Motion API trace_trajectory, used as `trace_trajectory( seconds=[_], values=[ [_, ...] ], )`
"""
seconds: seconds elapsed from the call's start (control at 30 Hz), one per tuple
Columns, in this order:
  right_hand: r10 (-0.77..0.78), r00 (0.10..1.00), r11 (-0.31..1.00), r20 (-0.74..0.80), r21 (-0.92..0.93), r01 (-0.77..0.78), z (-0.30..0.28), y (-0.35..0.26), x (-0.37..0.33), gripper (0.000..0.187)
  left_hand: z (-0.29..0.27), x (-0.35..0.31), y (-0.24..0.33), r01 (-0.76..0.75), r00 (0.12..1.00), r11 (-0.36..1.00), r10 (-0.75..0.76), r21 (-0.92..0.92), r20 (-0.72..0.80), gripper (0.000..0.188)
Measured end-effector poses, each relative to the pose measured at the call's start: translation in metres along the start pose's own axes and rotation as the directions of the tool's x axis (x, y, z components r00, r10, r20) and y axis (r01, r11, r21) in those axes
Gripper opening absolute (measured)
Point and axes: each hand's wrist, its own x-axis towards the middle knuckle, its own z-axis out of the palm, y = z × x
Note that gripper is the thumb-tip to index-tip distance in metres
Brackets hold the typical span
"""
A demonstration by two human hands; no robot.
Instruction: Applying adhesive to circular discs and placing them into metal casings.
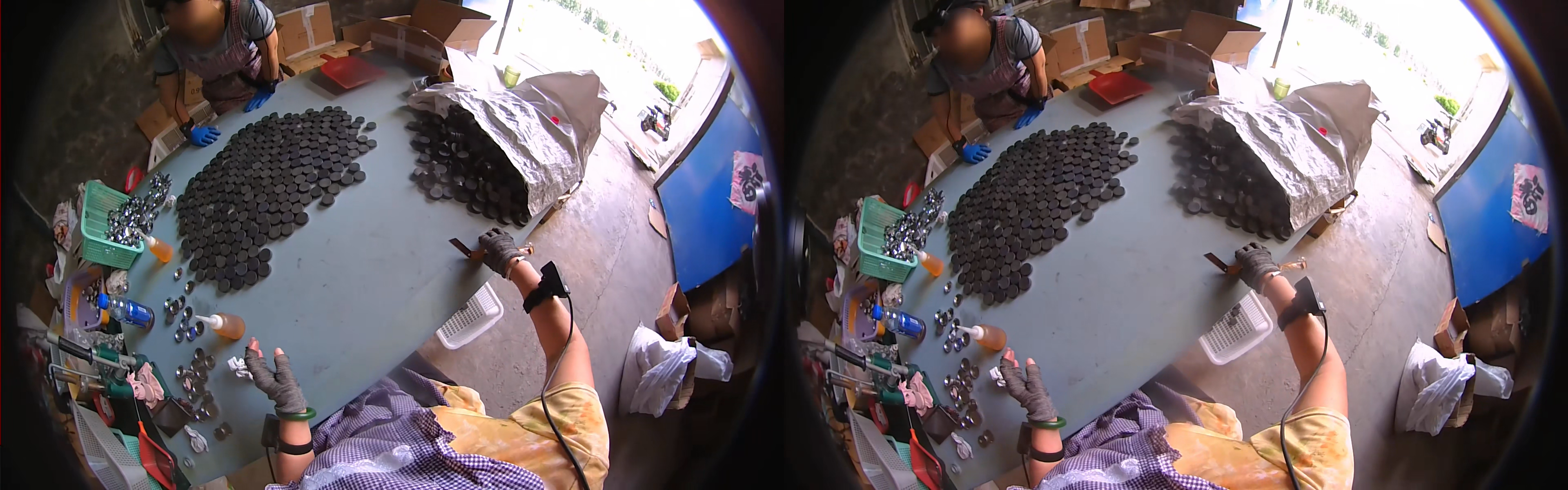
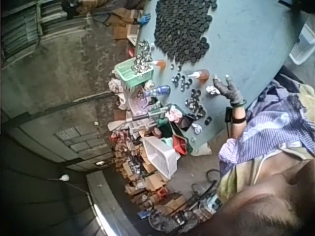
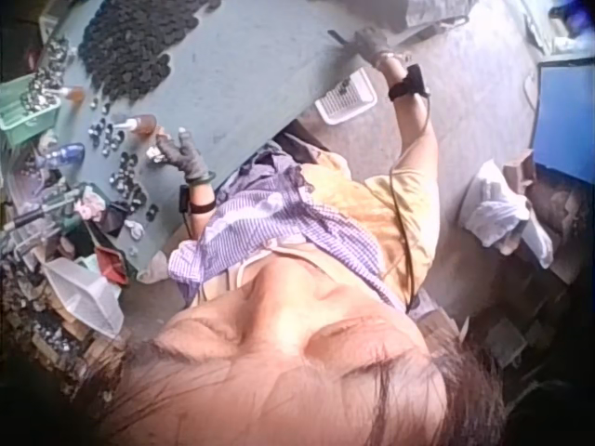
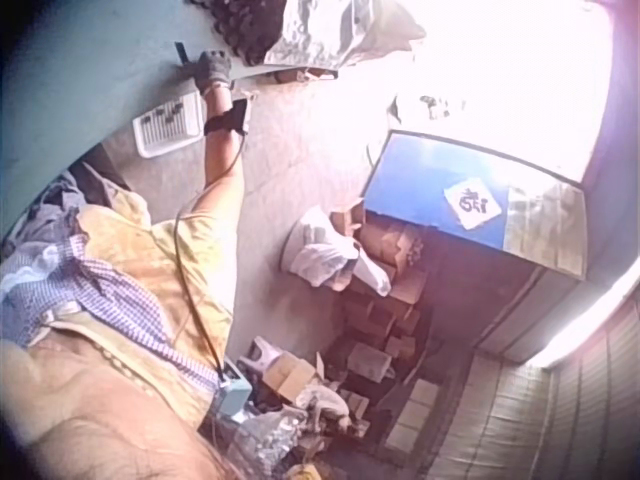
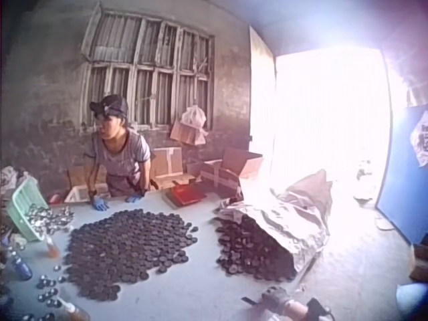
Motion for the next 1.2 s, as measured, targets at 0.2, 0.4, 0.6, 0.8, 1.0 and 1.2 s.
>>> trace_trajectory(
  seconds=[0.2,0.4,0.6,0.8,1.0,1.2],
  values=[
    [0.018,0.997,0.962,-0.075,0.275,0.004,0.013,-0.005,-0.010,0.017,0.013,-0.008,0.011,0.024,0.995,1.000,-0.022,-0.013,0.101,0.044],
    [0.046,0.978,0.855,-0.204,0.514,0.067,0.037,-0.023,-0.007,0.018,0.029,-0.012,0.020,-0.033,0.983,0.999,0.037,-0.021,0.181,0.032],
    [0.053,0.968,-0.169,0.244,0.958,-0.233,0.007,-0.128,-0.025,0.024,0.045,-0.019,0.038,0.099,0.954,0.984,-0.051,-0.150,0.295,0.016],
    [-0.130,0.984,-0.256,0.118,0.955,-0.148,0.020,-0.235,-0.054,0.019,0.062,-0.039,0.050,0.362,0.834,0.902,-0.202,-0.234,0.513,0.020],
    [-0.182,0.975,-0.445,0.124,0.874,-0.194,-0.001,-0.314,-0.075,0.021,0.033,-0.045,0.047,0.462,0.726,0.860,-0.224,-0.219,0.650,0.021],
    [-0.397,0.905,-0.482,0.155,0.804,-0.349,-0.023,-0.349,-0.091,0.020,0.004,-0.057,0.032,0.565,0.724,0.757,-0.265,-0.328,0.637,0.037]
  ],
)
